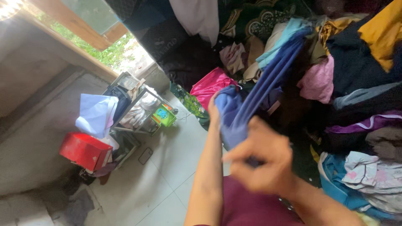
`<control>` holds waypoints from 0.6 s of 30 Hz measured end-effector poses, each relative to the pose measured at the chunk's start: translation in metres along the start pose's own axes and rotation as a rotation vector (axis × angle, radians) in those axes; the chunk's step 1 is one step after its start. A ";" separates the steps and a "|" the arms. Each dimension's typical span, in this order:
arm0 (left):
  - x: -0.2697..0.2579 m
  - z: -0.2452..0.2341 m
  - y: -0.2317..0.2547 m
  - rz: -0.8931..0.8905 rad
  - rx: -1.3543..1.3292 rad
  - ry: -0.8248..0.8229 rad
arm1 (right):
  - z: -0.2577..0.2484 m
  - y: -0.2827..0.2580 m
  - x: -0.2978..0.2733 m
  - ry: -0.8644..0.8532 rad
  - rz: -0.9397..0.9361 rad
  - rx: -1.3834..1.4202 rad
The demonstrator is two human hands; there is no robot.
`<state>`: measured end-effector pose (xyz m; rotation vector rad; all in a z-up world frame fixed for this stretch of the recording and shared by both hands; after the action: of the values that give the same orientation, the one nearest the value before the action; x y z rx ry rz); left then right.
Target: The person folds a black patterned garment, a blue fabric piece, a dark purple item, and a beige skirt by hand, placing each on a bed.
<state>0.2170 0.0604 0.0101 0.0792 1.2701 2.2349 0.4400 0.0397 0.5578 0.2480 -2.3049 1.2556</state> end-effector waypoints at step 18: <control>-0.133 -0.190 0.290 0.721 -0.132 0.562 | 0.060 0.241 -0.065 0.019 0.682 0.573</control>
<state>0.1409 -0.2661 0.1689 -0.1860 1.5389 3.1083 0.3825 0.1191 0.3210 -0.3999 -2.0145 2.2275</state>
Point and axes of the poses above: each hand's wrist, its own x-axis towards the middle knuckle, its own z-axis out of the palm, y = z × x, the point moved 8 cm from there along x, towards the middle knuckle, and after that the axes turned 14 degrees about -y, right-handed, at the moved point
